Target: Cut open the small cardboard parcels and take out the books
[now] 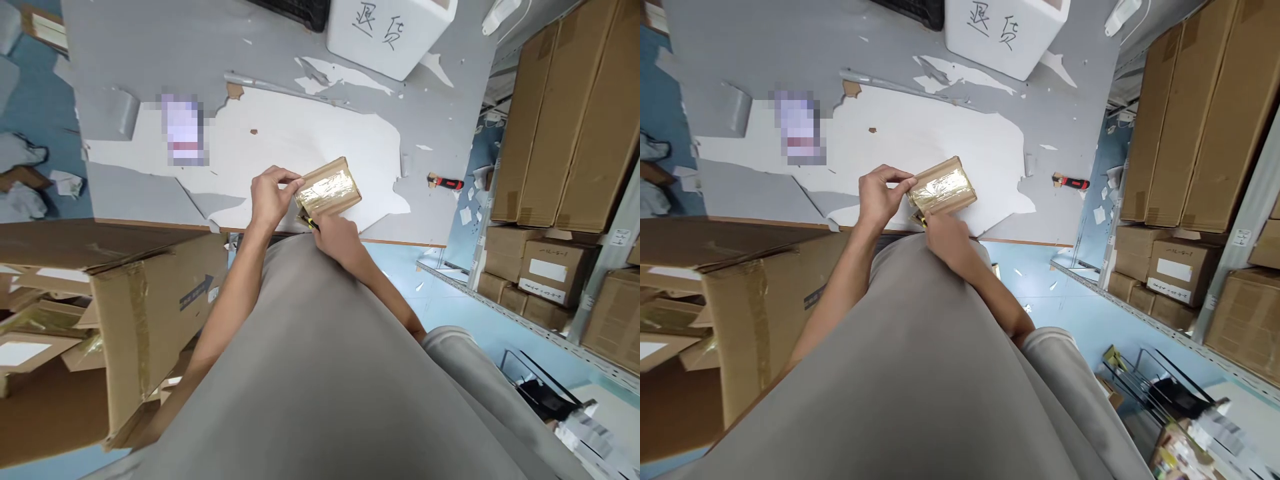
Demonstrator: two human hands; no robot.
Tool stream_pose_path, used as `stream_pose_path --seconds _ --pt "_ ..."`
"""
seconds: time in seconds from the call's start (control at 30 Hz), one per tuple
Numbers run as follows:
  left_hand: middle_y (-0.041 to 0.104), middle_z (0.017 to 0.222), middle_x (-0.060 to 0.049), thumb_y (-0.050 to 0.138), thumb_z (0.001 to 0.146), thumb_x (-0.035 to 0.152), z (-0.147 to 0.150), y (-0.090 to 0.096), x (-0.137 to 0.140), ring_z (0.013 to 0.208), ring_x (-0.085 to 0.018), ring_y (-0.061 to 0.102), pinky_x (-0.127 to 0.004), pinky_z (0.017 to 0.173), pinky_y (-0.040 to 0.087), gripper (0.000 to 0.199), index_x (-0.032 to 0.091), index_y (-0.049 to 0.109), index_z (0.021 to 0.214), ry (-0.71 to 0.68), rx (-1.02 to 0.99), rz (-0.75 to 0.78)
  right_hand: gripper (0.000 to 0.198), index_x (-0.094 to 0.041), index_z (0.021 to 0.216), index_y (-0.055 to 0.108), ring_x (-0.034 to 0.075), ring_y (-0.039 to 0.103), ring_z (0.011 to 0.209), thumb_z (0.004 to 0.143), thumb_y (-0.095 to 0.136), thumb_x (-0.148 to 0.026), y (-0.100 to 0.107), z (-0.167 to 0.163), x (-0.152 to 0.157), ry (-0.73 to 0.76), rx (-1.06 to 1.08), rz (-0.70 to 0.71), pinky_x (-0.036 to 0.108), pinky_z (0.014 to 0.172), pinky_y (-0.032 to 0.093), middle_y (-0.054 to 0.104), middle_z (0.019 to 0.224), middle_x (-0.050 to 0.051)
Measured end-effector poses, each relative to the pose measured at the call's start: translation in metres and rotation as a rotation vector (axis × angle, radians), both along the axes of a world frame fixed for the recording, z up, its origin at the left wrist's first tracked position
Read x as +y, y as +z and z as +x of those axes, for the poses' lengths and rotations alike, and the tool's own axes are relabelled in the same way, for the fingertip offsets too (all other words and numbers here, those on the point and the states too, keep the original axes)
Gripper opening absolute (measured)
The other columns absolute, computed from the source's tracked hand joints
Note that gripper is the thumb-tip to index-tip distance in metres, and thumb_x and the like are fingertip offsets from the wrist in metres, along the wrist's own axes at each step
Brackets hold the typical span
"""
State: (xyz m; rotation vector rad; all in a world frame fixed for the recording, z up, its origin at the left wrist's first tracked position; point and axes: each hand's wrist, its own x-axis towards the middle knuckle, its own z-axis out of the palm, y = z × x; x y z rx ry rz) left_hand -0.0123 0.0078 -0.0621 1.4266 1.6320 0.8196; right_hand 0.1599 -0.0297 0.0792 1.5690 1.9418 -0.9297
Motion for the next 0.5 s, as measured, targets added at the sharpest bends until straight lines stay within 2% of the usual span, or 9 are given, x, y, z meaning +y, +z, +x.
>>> stream_pose_path --seconds 0.1,0.2,0.3,0.4,0.5 --pt "0.085 0.109 -0.005 0.081 0.099 0.035 -0.002 0.002 0.001 0.101 -0.024 0.08 -0.038 0.103 0.064 0.015 0.022 0.085 0.105 -0.037 0.005 -0.001 0.057 -0.026 0.181 0.049 0.034 0.08 0.125 0.125 0.043 -0.03 0.001 0.007 -0.018 -0.036 -0.027 0.001 0.042 0.102 0.06 0.086 0.137 0.015" --pt "0.086 0.112 -0.006 0.08 0.1 0.037 -0.003 0.006 0.002 0.104 -0.025 0.081 -0.039 0.105 0.064 0.018 0.022 0.086 0.108 -0.045 0.008 -0.002 0.057 -0.033 0.182 0.048 0.035 0.081 0.122 0.126 0.043 -0.041 0.002 0.025 -0.026 -0.115 0.011 0.04 0.042 0.102 0.06 0.088 0.134 0.012" --pt "0.087 0.114 -0.007 0.077 0.102 0.039 -0.002 0.008 0.002 0.107 -0.025 0.081 -0.039 0.106 0.065 0.021 0.022 0.087 0.11 -0.022 0.008 -0.003 0.056 -0.032 0.18 0.05 0.035 0.082 0.119 0.127 0.037 -0.045 -0.006 0.052 -0.023 -0.344 0.061 0.216 0.041 0.103 0.06 0.089 0.129 0.011" --pt "0.088 0.115 -0.008 0.075 0.104 0.04 -0.003 0.009 0.005 0.107 -0.027 0.081 -0.043 0.105 0.066 0.022 0.024 0.088 0.109 -0.031 0.014 0.011 0.056 -0.025 0.172 0.055 0.031 0.084 0.108 0.127 0.032 -0.048 -0.028 0.079 -0.015 -0.621 0.101 0.383 0.038 0.101 0.061 0.089 0.119 0.011" --pt "0.087 0.115 -0.008 0.072 0.107 0.04 -0.005 0.01 0.012 0.11 -0.03 0.081 -0.046 0.107 0.066 0.023 0.024 0.088 0.11 -0.063 0.05 0.045 0.051 -0.024 0.148 0.068 0.022 0.083 0.084 0.126 0.033 -0.054 -0.053 0.093 -0.009 -0.757 0.255 0.363 0.031 0.091 0.061 0.088 0.106 0.006"
